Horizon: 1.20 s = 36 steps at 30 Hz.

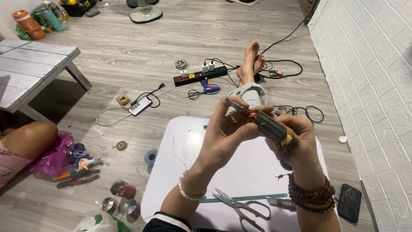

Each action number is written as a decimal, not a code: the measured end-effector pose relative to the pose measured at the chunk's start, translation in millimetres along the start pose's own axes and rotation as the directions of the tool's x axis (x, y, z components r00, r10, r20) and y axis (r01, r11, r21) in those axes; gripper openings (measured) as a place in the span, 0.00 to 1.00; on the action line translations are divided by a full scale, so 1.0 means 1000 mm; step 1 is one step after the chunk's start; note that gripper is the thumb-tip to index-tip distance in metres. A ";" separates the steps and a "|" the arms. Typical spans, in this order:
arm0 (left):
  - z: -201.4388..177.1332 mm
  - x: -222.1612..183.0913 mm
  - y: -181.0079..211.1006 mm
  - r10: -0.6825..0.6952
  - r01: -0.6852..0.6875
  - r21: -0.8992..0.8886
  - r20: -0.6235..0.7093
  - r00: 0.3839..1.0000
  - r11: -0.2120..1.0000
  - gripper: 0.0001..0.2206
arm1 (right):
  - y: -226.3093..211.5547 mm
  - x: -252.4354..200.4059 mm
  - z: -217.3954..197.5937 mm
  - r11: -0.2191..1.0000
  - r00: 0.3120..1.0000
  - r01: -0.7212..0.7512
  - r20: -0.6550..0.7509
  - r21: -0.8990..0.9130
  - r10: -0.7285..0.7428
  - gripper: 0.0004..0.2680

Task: Repairing a small electric motor armature by winding wire and securing components using scissors and a rod.

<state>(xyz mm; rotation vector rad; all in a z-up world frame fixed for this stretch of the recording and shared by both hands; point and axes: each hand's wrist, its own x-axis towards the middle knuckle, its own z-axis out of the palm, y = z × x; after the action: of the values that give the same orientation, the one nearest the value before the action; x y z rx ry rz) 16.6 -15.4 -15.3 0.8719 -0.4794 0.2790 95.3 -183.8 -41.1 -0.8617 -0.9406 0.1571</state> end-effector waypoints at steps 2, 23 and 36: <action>-0.002 -0.002 -0.005 -0.001 0.001 0.013 0.005 1.000 1.000 0.20 | 0.002 -0.001 -0.002 1.000 1.000 -0.010 0.003 0.016 0.010 0.07; 0.014 0.002 -0.002 0.251 -0.245 0.082 -0.078 0.965 0.966 0.18 | -0.002 0.007 0.047 0.978 0.999 -0.023 0.037 -0.209 0.031 0.05; -0.009 0.006 -0.001 0.386 -0.366 0.164 -0.116 0.915 0.916 0.17 | 0.009 -0.008 0.044 0.978 0.983 -0.171 0.049 -0.120 0.178 0.08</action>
<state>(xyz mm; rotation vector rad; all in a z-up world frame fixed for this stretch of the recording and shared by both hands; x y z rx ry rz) 25.1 -8.9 -18.0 0.8837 -0.4940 0.7348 59.0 -156.1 -40.1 -1.0522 -0.9362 0.2832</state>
